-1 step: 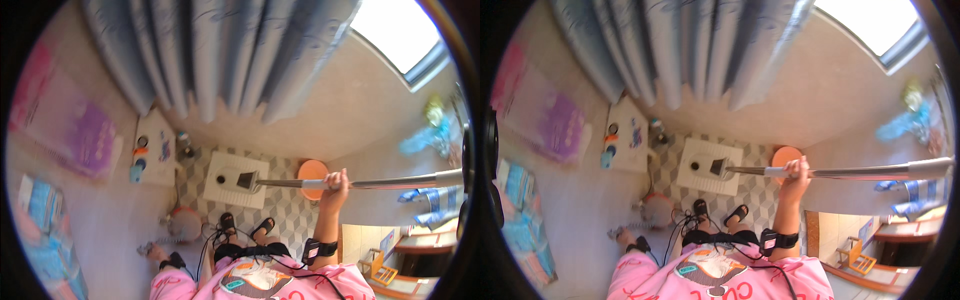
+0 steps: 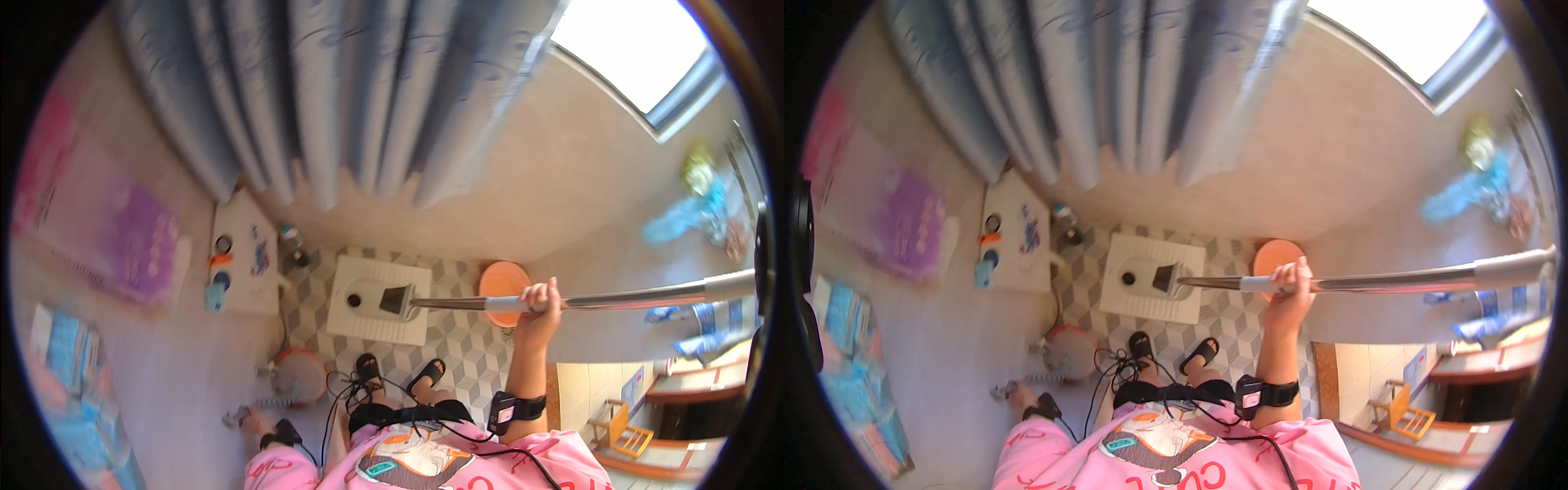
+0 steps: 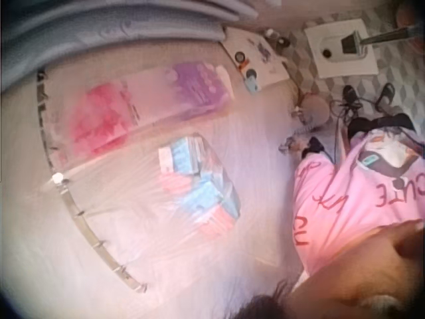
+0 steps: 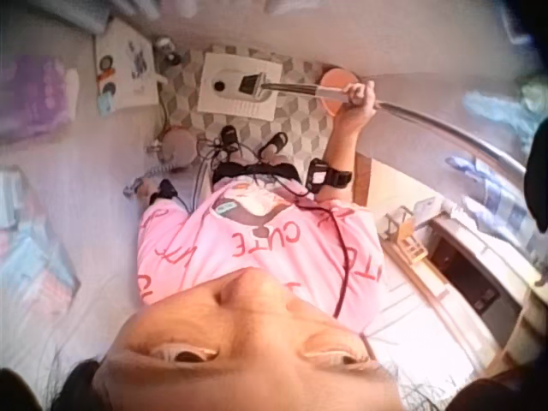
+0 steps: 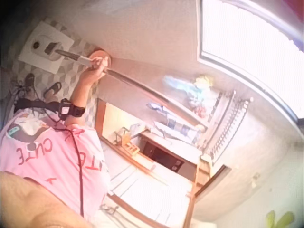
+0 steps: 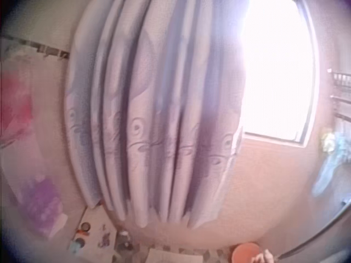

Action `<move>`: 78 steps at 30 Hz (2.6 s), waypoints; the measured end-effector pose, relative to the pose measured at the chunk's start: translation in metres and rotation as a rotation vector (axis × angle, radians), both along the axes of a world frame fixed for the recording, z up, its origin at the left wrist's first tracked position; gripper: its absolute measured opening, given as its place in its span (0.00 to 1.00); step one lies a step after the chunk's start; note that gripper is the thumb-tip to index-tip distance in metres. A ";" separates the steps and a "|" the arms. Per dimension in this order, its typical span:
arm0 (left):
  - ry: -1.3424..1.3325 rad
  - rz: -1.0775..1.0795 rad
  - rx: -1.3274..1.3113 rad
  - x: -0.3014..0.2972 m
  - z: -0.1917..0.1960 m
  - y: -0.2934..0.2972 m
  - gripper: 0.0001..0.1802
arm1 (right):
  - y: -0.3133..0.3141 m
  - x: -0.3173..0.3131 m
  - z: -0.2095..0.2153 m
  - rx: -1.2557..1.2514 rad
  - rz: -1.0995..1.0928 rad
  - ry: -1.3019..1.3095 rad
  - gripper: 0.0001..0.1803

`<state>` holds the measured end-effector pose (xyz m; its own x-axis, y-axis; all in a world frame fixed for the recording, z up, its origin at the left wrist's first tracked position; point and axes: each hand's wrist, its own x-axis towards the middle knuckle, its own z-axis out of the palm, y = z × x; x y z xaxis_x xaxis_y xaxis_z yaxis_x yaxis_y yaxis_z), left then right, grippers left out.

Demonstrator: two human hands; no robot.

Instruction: The person mops the floor using a flat mop, moving from a cluttered kitchen area into a hallway, living room, and bathroom. The person navigates around a baby stroller, chairs, and a slide while cleaning the tiled surfaces.

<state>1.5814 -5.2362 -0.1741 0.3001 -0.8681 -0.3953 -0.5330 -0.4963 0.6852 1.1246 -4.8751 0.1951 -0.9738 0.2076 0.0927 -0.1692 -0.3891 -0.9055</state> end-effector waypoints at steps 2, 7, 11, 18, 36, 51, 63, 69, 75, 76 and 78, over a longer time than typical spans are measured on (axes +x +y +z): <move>-0.762 -1.066 0.237 -0.019 0.000 -0.006 0.28 | 0.007 -0.002 -0.001 -0.008 -0.021 0.023 0.18; -0.015 -0.412 0.456 -0.133 -0.038 -0.007 0.19 | 0.057 0.001 -0.014 -0.067 -0.263 -0.051 0.21; 0.345 -0.374 0.500 -0.271 -0.045 0.029 0.17 | 0.129 0.018 -0.017 -0.192 -0.519 -0.049 0.22; 0.575 -1.045 0.179 -0.442 0.031 0.175 0.18 | 0.260 0.096 -0.005 -0.105 -0.926 -0.081 0.24; 0.795 -2.222 0.699 -0.500 0.199 0.780 0.12 | 0.639 0.250 -0.001 0.211 -1.676 0.231 0.19; 0.737 -2.596 1.109 -0.499 0.243 1.181 0.11 | 0.939 0.209 0.055 0.349 -2.077 0.200 0.21; 0.640 -2.428 0.972 -0.522 0.259 1.418 0.10 | 1.230 0.215 0.032 0.394 -2.184 0.002 0.17; 0.616 -2.519 0.979 -0.534 0.272 1.550 0.10 | 1.337 0.250 0.021 0.365 -2.362 -0.040 0.20; 0.489 -2.664 1.034 -0.557 0.256 1.683 0.11 | 1.407 0.288 0.008 0.483 -2.633 -0.084 0.23; 0.464 -2.699 1.039 -0.561 0.254 1.710 0.11 | 1.414 0.294 0.006 0.490 -2.716 -0.141 0.23; 0.470 -2.806 1.036 -0.569 0.247 1.763 0.12 | 1.425 0.309 0.001 0.475 -2.860 -0.229 0.23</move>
<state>1.0122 -3.4735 0.0733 -0.1689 0.9497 -0.2637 -0.1206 0.2457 0.9618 1.4332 -3.4500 0.1965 0.9071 0.0579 0.4169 0.3802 0.3122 -0.8706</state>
